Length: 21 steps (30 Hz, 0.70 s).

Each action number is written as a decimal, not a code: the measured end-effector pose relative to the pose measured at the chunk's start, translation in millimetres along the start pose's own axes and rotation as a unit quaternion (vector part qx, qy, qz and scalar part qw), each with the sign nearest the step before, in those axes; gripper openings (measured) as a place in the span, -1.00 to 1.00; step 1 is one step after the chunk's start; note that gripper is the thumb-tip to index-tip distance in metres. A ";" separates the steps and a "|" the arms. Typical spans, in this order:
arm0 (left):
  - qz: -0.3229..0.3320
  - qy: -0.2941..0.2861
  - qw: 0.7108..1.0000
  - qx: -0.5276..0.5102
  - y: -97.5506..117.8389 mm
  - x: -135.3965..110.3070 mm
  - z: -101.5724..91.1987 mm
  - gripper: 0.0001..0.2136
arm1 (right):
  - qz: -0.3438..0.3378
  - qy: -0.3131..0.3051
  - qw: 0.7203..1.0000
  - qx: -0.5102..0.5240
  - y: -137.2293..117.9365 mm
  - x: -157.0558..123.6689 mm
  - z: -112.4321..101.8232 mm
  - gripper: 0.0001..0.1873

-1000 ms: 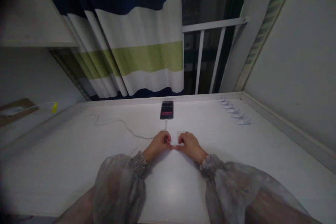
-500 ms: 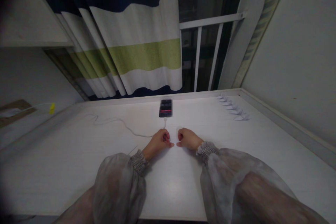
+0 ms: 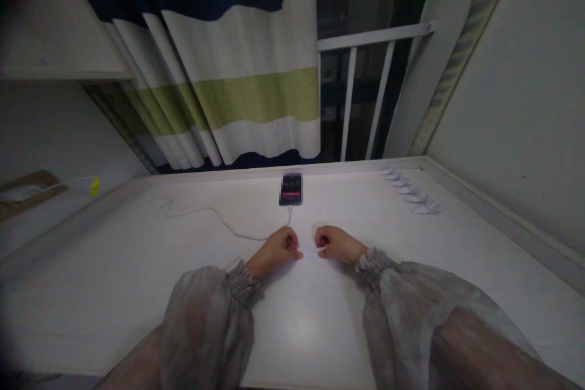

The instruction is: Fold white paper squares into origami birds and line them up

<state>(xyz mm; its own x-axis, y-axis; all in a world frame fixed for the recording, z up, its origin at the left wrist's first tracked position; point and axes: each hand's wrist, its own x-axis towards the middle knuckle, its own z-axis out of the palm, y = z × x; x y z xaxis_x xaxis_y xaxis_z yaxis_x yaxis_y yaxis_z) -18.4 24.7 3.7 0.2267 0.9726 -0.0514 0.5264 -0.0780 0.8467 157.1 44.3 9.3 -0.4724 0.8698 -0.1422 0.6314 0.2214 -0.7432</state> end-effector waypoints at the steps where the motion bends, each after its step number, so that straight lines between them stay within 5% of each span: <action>1: -0.001 -0.001 1.000 -0.002 -0.1 -0.3 0.0 -0.76 | -0.002 -0.001 1.000 0.002 0.3 -0.3 -0.4 -0.83; 15: -0.009 -0.005 1.000 -0.015 -5.5 2.3 -0.1 -0.80 | -0.013 -0.006 0.996 0.086 -3.1 -14.5 -5.6 -0.76; 21: 0.005 -0.011 0.999 -0.030 -7.0 2.5 -0.7 -0.80 | -0.037 0.069 0.991 0.108 0.0 -14.2 8.2 -0.86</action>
<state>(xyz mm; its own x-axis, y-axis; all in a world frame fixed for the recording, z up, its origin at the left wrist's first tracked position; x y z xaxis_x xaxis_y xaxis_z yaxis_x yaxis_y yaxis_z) -22.1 27.8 -2.1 0.2492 0.9670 -0.0536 0.4735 -0.0734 0.8777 158.8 28.3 6.0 -0.4153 0.9097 -0.0024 0.4451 0.2009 -0.8726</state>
